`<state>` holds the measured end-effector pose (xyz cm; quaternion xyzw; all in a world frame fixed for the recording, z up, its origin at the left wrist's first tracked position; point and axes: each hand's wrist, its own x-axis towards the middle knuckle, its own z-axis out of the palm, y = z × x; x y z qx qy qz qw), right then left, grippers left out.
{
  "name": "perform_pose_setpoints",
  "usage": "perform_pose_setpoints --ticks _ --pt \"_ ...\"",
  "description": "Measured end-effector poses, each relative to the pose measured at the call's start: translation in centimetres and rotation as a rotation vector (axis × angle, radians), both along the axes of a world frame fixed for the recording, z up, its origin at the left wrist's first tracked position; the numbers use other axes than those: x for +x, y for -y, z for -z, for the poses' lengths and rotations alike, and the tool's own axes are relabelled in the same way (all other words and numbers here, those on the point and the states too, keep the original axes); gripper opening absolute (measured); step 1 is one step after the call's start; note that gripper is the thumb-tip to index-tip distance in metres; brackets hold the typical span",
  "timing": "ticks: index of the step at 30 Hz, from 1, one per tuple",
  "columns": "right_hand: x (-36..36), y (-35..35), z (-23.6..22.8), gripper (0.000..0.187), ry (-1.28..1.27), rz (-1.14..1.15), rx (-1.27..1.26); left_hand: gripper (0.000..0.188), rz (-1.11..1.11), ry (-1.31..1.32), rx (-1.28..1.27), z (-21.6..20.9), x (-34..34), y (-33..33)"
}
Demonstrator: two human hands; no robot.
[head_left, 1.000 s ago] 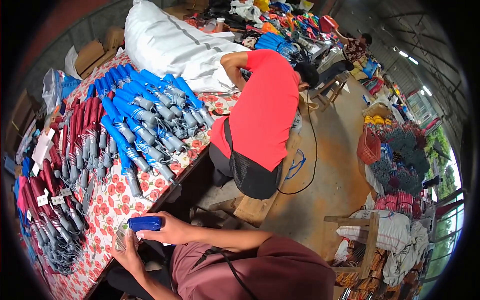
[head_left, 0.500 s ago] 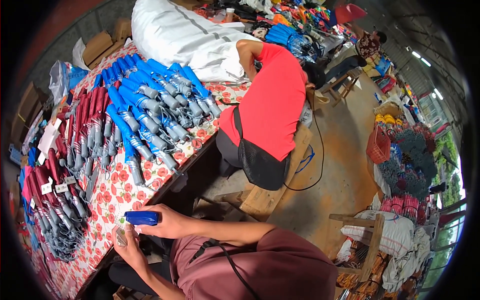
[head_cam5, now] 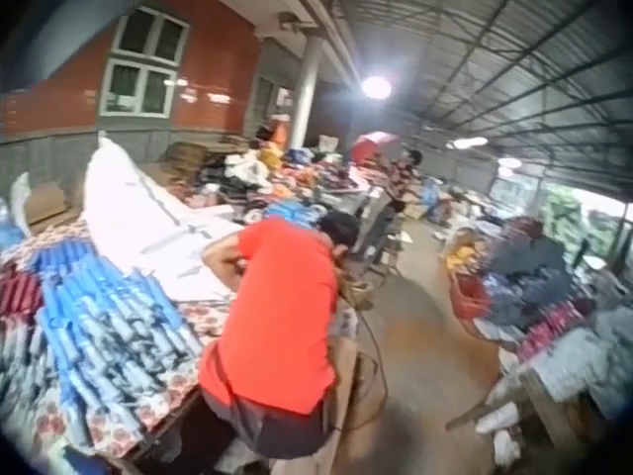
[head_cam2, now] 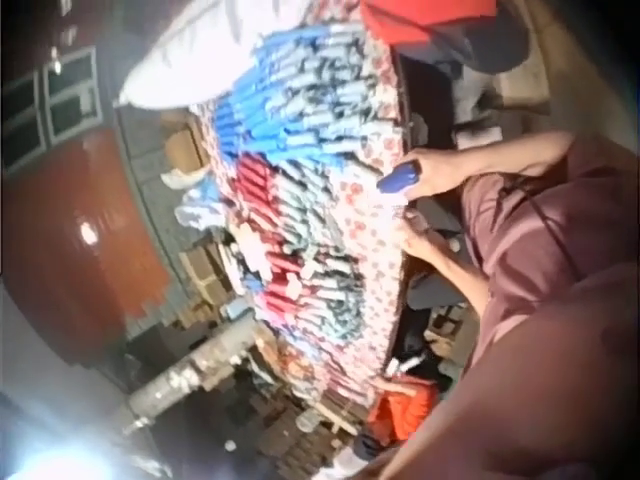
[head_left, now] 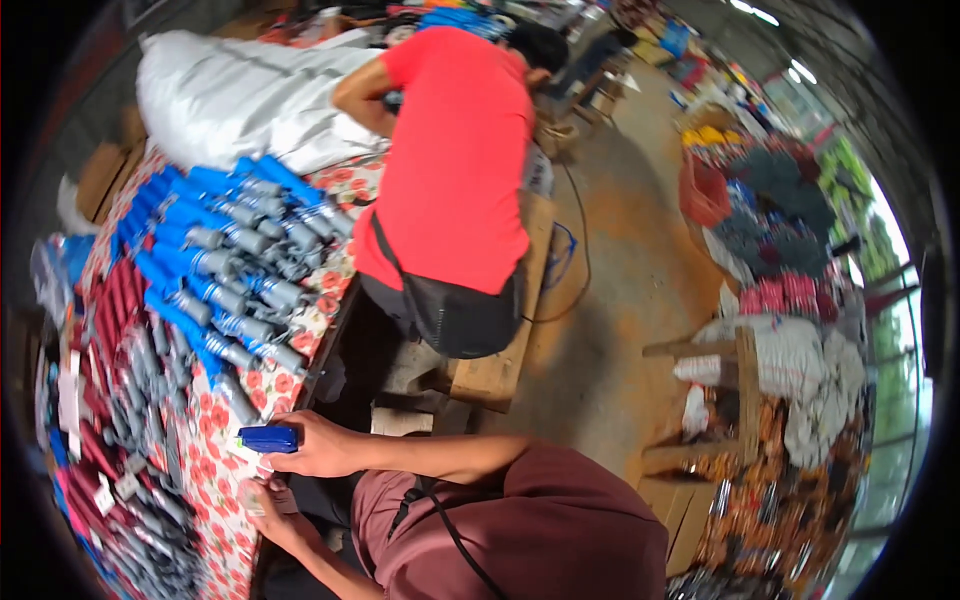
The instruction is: Applying labels and tags to folded umbrellas at a production table.
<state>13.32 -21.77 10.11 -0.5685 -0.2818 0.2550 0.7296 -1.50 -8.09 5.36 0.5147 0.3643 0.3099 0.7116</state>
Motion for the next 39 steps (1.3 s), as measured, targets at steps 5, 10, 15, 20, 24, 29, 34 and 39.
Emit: perform_pose_setpoints --ticks 5,10,15,20,24,29,34,39 --pt "1.7 0.4 -0.7 0.017 -0.012 0.115 0.012 0.017 0.196 -0.029 0.213 9.3 -0.7 2.1" --pt "2.5 0.4 -0.2 0.017 -0.021 0.159 0.001 0.023 0.401 -0.307 0.203 6.4 0.1 5.0" --pt "2.6 -0.9 -0.5 0.017 -0.069 0.126 -0.028 0.026 0.412 -0.320 0.341 6.8 0.4 4.4" --pt "2.6 -0.8 -2.2 0.017 -0.213 0.021 0.037 0.031 0.256 -0.240 0.204 2.3 1.9 2.8" --pt "2.4 -1.0 -2.1 0.015 -0.309 -0.104 0.000 0.034 0.114 -0.315 0.201 -3.5 4.2 1.6" --pt "1.4 -2.0 -1.3 0.011 -0.159 -0.128 0.069 0.031 0.201 -0.240 0.196 -4.4 3.2 -1.7" --pt "0.2 -3.0 -0.1 0.027 -0.188 -0.122 -0.027 0.014 0.091 -0.193 0.094 -6.3 2.8 -0.8" --pt "1.6 -1.6 -5.1 0.035 -0.161 -0.157 -0.088 0.026 0.097 -0.359 0.158 -8.1 2.3 -0.2"
